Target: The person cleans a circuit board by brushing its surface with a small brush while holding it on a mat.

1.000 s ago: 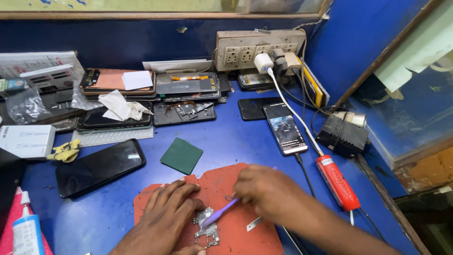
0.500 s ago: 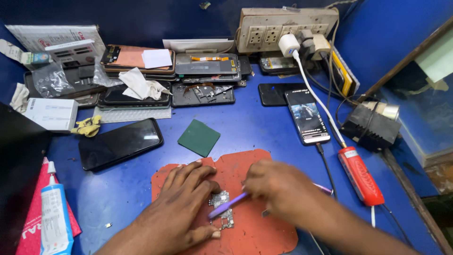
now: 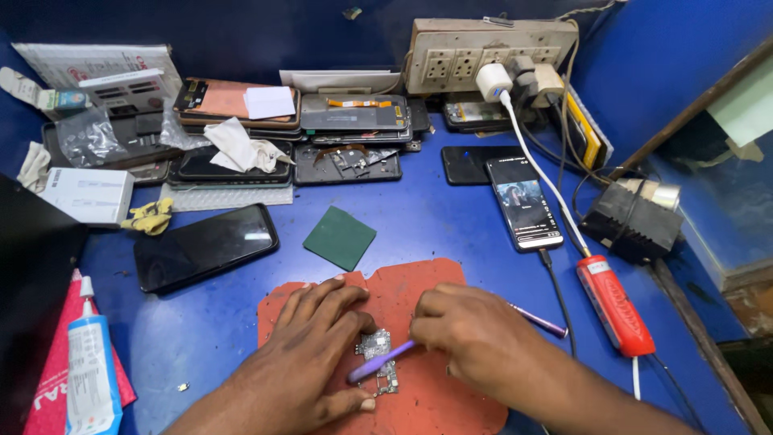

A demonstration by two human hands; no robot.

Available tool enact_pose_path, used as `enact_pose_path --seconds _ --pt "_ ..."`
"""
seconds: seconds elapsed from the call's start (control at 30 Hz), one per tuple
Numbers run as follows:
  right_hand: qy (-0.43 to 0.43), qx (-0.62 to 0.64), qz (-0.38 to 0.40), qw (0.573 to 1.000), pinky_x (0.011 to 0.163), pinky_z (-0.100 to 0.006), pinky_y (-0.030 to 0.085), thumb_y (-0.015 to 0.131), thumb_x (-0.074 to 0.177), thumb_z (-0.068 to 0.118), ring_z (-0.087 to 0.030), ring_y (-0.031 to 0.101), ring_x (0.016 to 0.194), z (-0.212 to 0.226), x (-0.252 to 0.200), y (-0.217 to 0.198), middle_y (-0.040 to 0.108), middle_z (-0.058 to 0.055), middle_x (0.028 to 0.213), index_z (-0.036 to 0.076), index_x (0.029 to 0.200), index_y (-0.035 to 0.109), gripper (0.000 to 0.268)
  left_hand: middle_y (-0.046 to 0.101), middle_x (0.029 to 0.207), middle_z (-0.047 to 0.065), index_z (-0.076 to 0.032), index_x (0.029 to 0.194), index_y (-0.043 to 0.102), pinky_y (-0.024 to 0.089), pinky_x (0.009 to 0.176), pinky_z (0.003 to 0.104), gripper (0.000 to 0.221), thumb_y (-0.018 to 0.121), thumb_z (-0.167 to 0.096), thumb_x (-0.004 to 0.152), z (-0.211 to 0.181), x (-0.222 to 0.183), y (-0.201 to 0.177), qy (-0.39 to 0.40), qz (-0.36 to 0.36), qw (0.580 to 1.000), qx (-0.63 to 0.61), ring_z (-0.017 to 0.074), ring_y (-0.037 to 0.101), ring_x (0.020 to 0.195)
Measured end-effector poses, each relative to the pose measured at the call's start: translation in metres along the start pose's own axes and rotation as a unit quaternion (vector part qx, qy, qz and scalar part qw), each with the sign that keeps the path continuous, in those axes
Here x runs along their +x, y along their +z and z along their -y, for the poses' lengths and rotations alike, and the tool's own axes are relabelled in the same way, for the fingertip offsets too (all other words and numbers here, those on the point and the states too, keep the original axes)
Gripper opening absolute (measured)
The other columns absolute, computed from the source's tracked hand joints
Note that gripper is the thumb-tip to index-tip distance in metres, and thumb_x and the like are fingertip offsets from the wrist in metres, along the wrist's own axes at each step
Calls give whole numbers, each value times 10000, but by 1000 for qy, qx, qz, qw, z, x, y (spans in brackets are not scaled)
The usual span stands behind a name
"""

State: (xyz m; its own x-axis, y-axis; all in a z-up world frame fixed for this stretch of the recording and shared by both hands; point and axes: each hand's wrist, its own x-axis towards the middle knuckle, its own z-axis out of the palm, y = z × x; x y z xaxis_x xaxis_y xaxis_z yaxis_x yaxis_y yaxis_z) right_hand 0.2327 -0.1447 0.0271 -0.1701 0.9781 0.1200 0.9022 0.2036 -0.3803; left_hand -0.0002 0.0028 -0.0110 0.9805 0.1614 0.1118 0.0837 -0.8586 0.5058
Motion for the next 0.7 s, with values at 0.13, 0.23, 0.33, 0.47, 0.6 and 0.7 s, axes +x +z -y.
enact_pose_path --seconds 0.13,0.23,0.33,0.47,0.6,0.7 --pt "37 19 -5 999 726 -425 514 754 604 22 -318 643 906 -11 2 -4 676 -70 894 90 840 713 250 380 1517 229 -72 1330 535 145 1139 636 773 834 -491 753 9 -3 5 61 -43 997 -8 455 222 1472" --pt "37 7 -7 999 746 -431 513 726 637 -15 -317 635 911 -1 -2 5 669 -73 879 87 858 714 244 372 1507 246 -66 1345 533 138 1128 641 782 839 -497 769 12 -2 8 64 -45 997 1 463 217 1452" --pt "2 45 -2 999 745 -421 519 699 613 -20 -314 634 915 -5 -1 3 666 -83 897 71 875 712 278 397 1504 219 -86 1315 542 164 1151 628 761 832 -499 745 12 -1 9 57 -39 998 -2 445 239 1480" --pt "92 12 9 996 719 -425 502 686 631 -47 -318 624 900 -13 3 -8 674 -67 849 89 864 742 275 383 1493 232 -60 1308 525 170 1133 626 769 842 -482 748 13 -3 10 48 -34 998 -20 454 232 1459" --pt "-13 12 7 1000 754 -425 507 687 602 -23 -326 623 915 1 -2 3 656 -84 876 64 850 698 263 385 1491 229 -78 1303 538 162 1129 633 782 853 -521 740 13 -1 9 63 -46 997 -8 466 233 1448" --pt "19 69 -16 997 725 -376 539 639 597 -71 -309 643 937 -9 1 -6 674 -75 923 68 906 719 348 395 1501 217 -78 1315 540 176 1137 624 782 845 -485 721 9 0 7 53 -40 998 -18 456 247 1460"
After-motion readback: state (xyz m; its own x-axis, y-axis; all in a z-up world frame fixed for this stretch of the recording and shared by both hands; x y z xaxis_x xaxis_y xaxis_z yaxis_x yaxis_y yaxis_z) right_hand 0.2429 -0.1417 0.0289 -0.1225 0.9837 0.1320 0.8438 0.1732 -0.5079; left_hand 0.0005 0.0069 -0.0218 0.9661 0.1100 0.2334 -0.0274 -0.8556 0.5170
